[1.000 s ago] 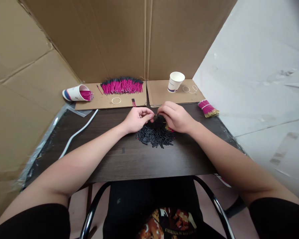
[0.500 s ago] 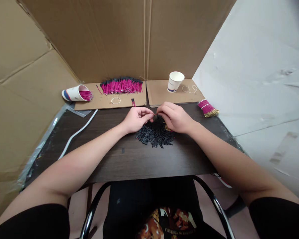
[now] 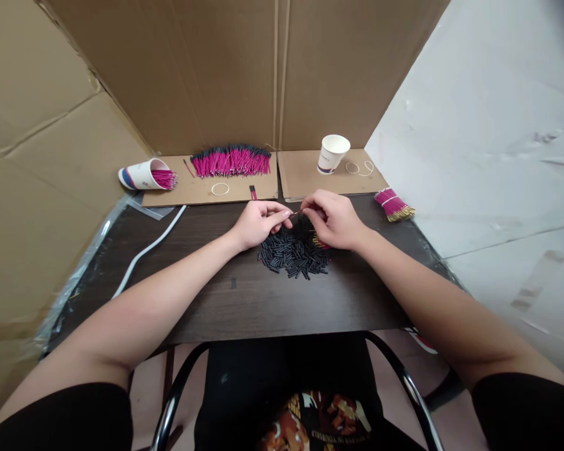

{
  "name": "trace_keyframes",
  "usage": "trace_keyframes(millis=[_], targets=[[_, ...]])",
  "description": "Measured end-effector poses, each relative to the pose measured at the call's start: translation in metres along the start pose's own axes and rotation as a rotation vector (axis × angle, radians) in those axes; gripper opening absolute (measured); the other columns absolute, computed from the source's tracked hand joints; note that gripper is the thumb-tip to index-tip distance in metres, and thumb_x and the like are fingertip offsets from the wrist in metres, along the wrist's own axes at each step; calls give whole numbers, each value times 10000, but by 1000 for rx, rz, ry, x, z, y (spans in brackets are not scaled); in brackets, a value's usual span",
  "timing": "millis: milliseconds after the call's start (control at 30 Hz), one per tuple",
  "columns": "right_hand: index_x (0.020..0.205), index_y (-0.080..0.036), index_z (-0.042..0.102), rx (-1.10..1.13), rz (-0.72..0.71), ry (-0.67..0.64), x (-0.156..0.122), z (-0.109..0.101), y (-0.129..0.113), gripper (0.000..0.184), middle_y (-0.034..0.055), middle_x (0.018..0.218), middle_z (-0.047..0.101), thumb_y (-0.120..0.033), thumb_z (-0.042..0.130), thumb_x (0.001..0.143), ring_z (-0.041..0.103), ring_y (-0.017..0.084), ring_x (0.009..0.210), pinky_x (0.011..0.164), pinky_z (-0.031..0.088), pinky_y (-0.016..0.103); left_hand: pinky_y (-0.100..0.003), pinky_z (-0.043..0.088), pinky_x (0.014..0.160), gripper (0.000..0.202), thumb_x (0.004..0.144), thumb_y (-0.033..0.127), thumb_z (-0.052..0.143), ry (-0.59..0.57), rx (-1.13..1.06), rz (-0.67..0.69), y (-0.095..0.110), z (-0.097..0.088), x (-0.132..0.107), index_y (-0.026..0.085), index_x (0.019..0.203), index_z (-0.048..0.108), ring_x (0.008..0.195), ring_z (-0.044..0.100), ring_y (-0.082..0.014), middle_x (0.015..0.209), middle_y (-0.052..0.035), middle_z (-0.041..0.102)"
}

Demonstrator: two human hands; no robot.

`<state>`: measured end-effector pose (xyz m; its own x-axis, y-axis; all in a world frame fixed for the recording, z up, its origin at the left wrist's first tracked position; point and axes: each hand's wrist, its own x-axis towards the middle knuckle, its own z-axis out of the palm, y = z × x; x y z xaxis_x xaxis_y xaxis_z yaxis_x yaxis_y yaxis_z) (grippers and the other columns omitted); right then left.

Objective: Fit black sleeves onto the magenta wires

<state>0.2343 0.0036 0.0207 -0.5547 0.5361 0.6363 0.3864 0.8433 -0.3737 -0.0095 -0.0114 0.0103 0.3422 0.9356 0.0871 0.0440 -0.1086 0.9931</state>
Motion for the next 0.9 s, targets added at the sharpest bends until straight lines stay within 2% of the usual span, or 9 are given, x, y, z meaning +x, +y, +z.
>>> trace_keyframes(millis=[167,567,900], targets=[[1006,-214,621,-4,6,-1,0,0,0,103,30,844,643,-164,569,1079,516,177,702,681,425,356,-263,422,558,210,933,352,832,20,36,-19,1,2,-1,142,927,832,574,535,-101,792,-101,804],[998,-209,640,13,26,1,0,1,-3,100,38,852,663,-174,577,1068,527,179,700,684,429,354,-260,430,548,252,923,388,845,47,55,-12,1,4,-1,136,936,845,567,535,-98,803,-108,815],[956,-203,686,116,266,-56,0,4,-3,121,46,830,723,-260,631,1047,597,190,708,696,459,356,-276,492,594,225,931,364,839,119,108,54,-6,8,-3,142,962,859,589,582,-106,823,-103,827]])
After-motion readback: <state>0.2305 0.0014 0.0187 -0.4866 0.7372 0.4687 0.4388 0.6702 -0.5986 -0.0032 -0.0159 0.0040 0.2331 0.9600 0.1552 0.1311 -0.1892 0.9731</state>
